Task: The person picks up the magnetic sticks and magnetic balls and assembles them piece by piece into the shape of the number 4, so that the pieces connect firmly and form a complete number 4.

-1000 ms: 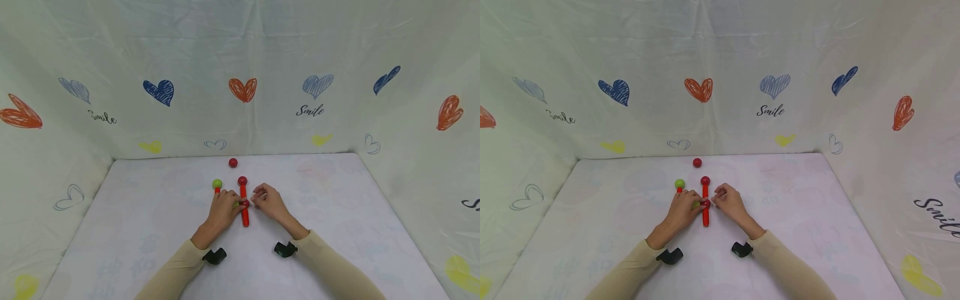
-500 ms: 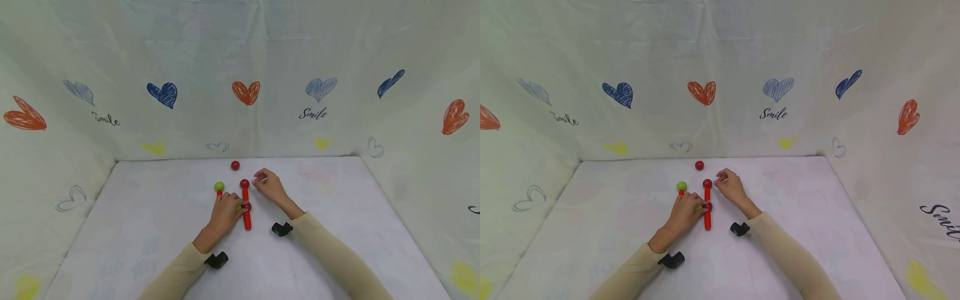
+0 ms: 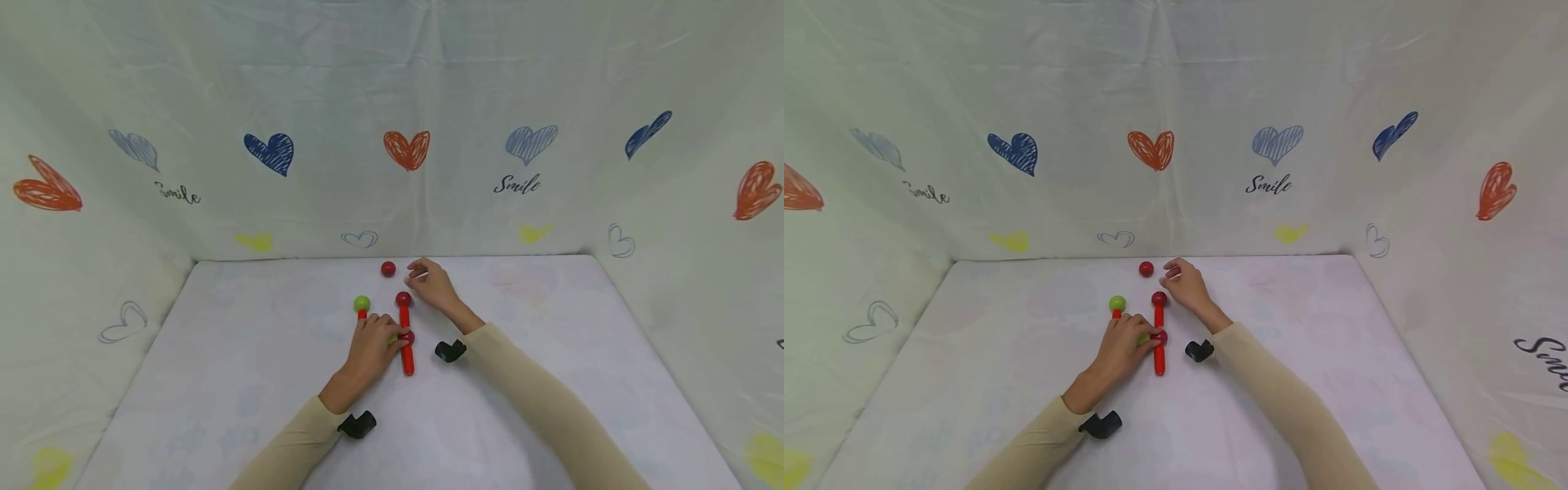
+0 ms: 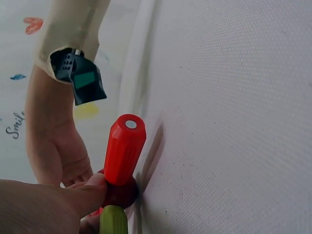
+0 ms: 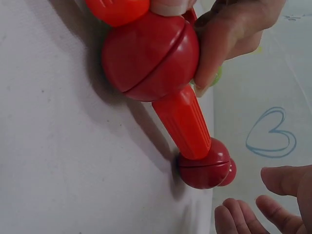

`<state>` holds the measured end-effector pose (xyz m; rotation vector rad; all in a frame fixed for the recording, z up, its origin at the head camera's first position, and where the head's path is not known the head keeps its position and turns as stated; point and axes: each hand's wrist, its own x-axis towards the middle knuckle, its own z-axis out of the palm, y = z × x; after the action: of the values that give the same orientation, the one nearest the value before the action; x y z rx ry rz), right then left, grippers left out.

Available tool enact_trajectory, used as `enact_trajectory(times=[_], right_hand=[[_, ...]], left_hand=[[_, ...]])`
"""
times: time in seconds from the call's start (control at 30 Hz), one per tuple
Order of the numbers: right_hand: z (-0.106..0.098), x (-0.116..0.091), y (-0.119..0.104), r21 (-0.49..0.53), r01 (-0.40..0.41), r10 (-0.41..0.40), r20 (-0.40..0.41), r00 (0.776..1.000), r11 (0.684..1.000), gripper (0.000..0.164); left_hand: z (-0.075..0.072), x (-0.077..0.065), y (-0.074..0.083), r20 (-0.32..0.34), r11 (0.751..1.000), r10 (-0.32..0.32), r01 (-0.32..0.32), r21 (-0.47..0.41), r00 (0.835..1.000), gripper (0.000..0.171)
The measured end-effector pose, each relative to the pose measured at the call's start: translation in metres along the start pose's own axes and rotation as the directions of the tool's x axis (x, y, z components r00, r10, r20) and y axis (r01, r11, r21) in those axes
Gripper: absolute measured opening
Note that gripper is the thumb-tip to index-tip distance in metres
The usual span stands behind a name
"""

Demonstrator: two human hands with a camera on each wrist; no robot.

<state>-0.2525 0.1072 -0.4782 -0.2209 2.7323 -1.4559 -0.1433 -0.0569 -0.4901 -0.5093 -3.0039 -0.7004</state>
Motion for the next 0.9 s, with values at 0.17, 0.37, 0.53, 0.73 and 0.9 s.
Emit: enact_trajectory(times=[0.17,0.37,0.53,0.73,0.9], right_hand=[[0.003,0.010,-0.005,-0.006,-0.013,0.013,0.021,1.000,1.000,0.033],[0.009,0.023,-0.005,-0.026,-0.019,0.020,0.049,0.999,0.999,0.038],[0.015,0.031,-0.008,-0.062,-0.035,0.040,0.074,0.996,0.997,0.041],[0.020,0.036,-0.013,-0.104,-0.030,0.038,0.081,0.996,0.994,0.042],[0.024,0.044,-0.012,-0.150,-0.009,0.025,0.106,0.994,0.989,0.044]], left_hand=[[-0.001,-0.001,0.001,0.002,1.000,0.007,-0.007,-0.010,1.000,0.029],[-0.001,-0.001,0.001,-0.005,1.000,0.011,-0.011,-0.012,1.000,0.028],[-0.001,-0.001,0.000,-0.014,1.000,0.018,-0.018,-0.003,1.000,0.028],[0.000,-0.001,-0.001,-0.024,0.999,0.036,-0.036,0.004,0.999,0.027],[-0.001,-0.001,-0.001,-0.022,0.999,0.037,-0.037,0.001,0.999,0.026]])
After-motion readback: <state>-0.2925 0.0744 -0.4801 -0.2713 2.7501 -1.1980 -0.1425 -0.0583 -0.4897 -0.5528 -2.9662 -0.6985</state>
